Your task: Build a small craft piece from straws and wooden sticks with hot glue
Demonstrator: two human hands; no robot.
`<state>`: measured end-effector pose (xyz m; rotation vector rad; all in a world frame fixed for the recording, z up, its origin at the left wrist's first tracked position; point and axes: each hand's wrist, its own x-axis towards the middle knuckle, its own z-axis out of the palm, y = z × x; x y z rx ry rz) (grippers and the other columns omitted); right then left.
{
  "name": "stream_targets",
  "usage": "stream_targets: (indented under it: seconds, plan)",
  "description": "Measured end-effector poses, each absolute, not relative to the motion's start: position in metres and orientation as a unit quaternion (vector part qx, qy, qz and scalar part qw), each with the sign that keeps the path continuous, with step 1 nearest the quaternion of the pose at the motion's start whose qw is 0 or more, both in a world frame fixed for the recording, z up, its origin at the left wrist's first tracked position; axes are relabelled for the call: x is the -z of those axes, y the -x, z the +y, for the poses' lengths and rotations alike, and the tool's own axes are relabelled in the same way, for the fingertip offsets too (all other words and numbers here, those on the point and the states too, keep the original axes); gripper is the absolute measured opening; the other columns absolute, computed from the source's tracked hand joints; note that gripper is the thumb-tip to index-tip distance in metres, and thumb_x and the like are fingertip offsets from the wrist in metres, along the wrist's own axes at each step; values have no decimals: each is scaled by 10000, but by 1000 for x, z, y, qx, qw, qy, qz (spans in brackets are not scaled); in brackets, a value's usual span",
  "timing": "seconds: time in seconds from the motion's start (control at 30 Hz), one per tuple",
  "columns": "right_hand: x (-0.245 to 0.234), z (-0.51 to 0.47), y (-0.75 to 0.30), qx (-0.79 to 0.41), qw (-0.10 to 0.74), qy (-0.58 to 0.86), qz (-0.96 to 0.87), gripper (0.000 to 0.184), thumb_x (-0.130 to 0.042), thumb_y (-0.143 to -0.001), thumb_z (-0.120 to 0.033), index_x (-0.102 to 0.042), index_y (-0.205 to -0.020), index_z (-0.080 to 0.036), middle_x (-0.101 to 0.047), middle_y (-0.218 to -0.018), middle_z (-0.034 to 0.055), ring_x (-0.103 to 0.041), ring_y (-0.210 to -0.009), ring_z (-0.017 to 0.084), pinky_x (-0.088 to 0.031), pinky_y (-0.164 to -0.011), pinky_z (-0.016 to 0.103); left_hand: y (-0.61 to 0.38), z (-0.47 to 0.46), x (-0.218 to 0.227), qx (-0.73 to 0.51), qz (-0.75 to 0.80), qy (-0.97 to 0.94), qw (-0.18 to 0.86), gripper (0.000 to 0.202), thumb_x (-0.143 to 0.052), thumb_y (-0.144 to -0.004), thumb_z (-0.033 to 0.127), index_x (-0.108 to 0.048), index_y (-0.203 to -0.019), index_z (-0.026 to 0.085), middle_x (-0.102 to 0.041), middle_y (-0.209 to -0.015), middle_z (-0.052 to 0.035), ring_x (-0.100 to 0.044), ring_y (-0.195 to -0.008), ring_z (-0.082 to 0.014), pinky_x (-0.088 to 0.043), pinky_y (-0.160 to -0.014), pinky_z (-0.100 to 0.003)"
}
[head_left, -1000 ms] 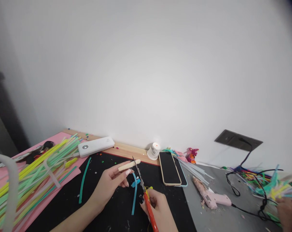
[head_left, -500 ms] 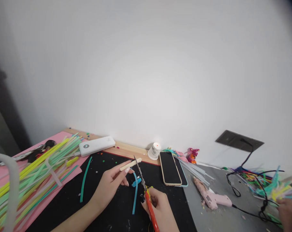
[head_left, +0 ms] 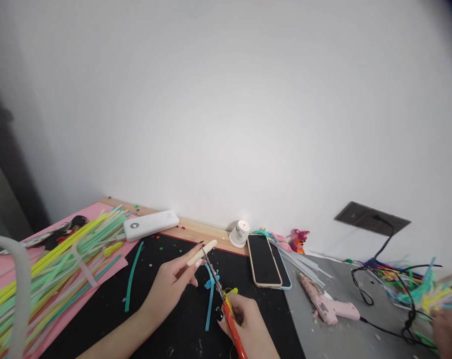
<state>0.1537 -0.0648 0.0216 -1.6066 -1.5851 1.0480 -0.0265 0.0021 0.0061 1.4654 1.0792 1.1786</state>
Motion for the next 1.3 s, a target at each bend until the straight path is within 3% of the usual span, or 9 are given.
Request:
stream_targets:
  seconds: [0.17, 0.27, 0.37, 0.43, 0.5, 0.63, 0.77, 1.03, 1.3]
  plan:
    - [-15, -64, -158, -405, 305, 603, -616, 259, -534, -672, -148, -317, -540, -196, -254, -571, -66, -225, -551, 84, -202, -485, 216, 30, 4, -7, -456, 444, -652, 412, 327, -480, -854, 365, -706, -1011, 189, -612, -589, 18, -534, -544, -142, -417, -564, -219]
    - [-11, -63, -161, -419, 302, 591, -620, 272, -528, -682, -144, -297, -547, -198, -248, -573, -65, -225, -549, 80, -181, -476, 219, 34, 5, -11, -437, 439, -688, 378, 327, -446, -867, 337, -725, -816, 175, -639, -657, 0, -521, -540, -127, -406, -544, -210]
    - [-12, -62, -163, -429, 308, 593, -607, 308, -581, -705, -240, -323, -543, -198, -255, -544, -69, -239, -515, 72, -178, -455, 213, 37, 6, -12, -427, 439, -704, 360, 361, -432, -870, 309, -698, -670, 168, -670, -779, -19, -500, -525, -104, -411, -543, -201]
    - [-14, -62, -163, -432, 310, 599, -599, 337, -612, -709, -337, -356, -540, -197, -262, -519, -71, -249, -489, 69, -184, -441, 208, 38, 6, -11, -427, 437, -709, 352, 322, -438, -863, 289, -714, -746, 171, -675, -824, -20, -506, -535, -104, -419, -554, -200]
    - [-17, -63, -162, -435, 307, 601, -596, 360, -622, -707, -399, -381, -535, -194, -275, -500, -72, -260, -471, 68, -193, -434, 206, 38, 7, -9, -429, 433, -712, 349, 298, -442, -858, 280, -702, -966, 183, -661, -784, -8, -528, -561, -118, -427, -569, -204]
    - [-18, -63, -163, -432, 301, 599, -603, 369, -621, -713, -421, -408, -524, -185, -304, -481, -70, -286, -461, 70, -210, -436, 209, 38, 10, -5, -423, 429, -720, 343, 409, -447, -862, 297, -563, -1240, 191, -574, -644, 27, -554, -579, -142, -431, -589, -219]
    - [-12, -62, -165, -427, 299, 599, -608, 349, -627, -711, -390, -412, -530, -183, -317, -478, -71, -298, -458, 69, -213, -440, 210, 39, 11, -2, -419, 424, -720, 355, 433, -449, -863, 308, -536, -1273, 199, -569, -677, 19, -550, -575, -145, -432, -576, -226]
    - [-11, -60, -168, -409, 294, 593, -628, 297, -530, -727, -182, -310, -527, -199, -246, -496, -79, -235, -455, 55, -148, -436, 222, 40, 12, -1, -420, 410, -719, 373, 439, -442, -867, 287, -510, -1296, 216, -617, -778, 3, -553, -582, -139, -439, -597, -229]
    - [-9, -60, -172, -406, 296, 581, -640, 330, -528, -743, -185, -266, -541, -202, -228, -540, -75, -203, -513, 69, -135, -456, 234, 40, 12, -6, -421, 424, -682, 421, 465, -512, -828, 290, -521, -1285, 203, -590, -611, 41, -558, -573, -141, -419, -602, -228]
